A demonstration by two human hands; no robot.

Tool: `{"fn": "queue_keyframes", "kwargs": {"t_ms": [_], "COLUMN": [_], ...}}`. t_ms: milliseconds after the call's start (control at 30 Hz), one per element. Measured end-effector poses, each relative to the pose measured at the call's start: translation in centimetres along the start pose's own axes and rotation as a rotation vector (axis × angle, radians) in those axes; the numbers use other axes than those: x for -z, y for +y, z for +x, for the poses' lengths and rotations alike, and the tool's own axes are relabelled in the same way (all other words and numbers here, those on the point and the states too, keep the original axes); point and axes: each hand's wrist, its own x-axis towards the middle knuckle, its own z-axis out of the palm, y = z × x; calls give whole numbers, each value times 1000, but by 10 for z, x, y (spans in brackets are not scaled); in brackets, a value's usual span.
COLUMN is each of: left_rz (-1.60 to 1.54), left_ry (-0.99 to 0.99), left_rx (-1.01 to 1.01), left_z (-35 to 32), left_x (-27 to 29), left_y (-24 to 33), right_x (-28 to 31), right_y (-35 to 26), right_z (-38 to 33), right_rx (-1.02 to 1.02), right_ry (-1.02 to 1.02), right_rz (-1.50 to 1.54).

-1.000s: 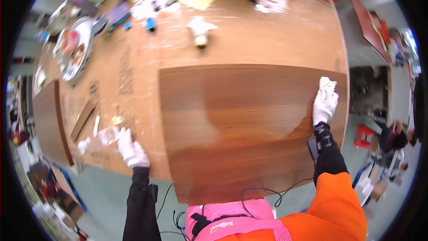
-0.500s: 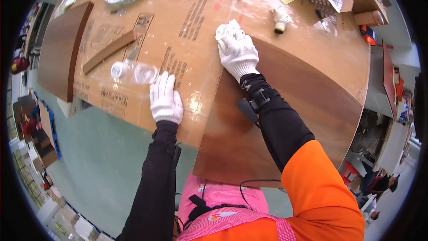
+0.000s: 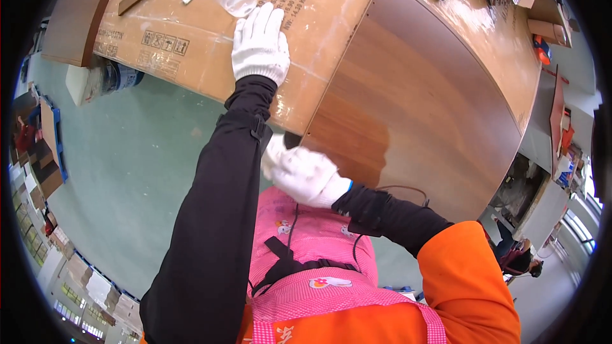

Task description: The person applies a liquid wood stain to a dark wood panel using a cloth and a sponge applicator, then moves the finished panel to a stack.

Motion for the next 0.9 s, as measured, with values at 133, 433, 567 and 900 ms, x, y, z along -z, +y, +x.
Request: {"fn": "queue_keyframes", "kwargs": {"t_ms": [133,433,567,900], "left_rz": [-9,38,71,52], "left_ry": [45,60,55,141], "left_rx": [-7,-10,-27,-54], "left_z": [0,0,1,3], "left_x": [-4,-11,-16,-19], "left_y": [0,-2,-5,-6], "right_x": [-16,98,43,34], "right_y": [-33,73,42,-30], "right_z": [-24,15,16,-17], "right_rx": [183,-564,-283,-14], "right_ry": [-162,451,85,-470], "right_rz": [-31,-319,-364,156]}}
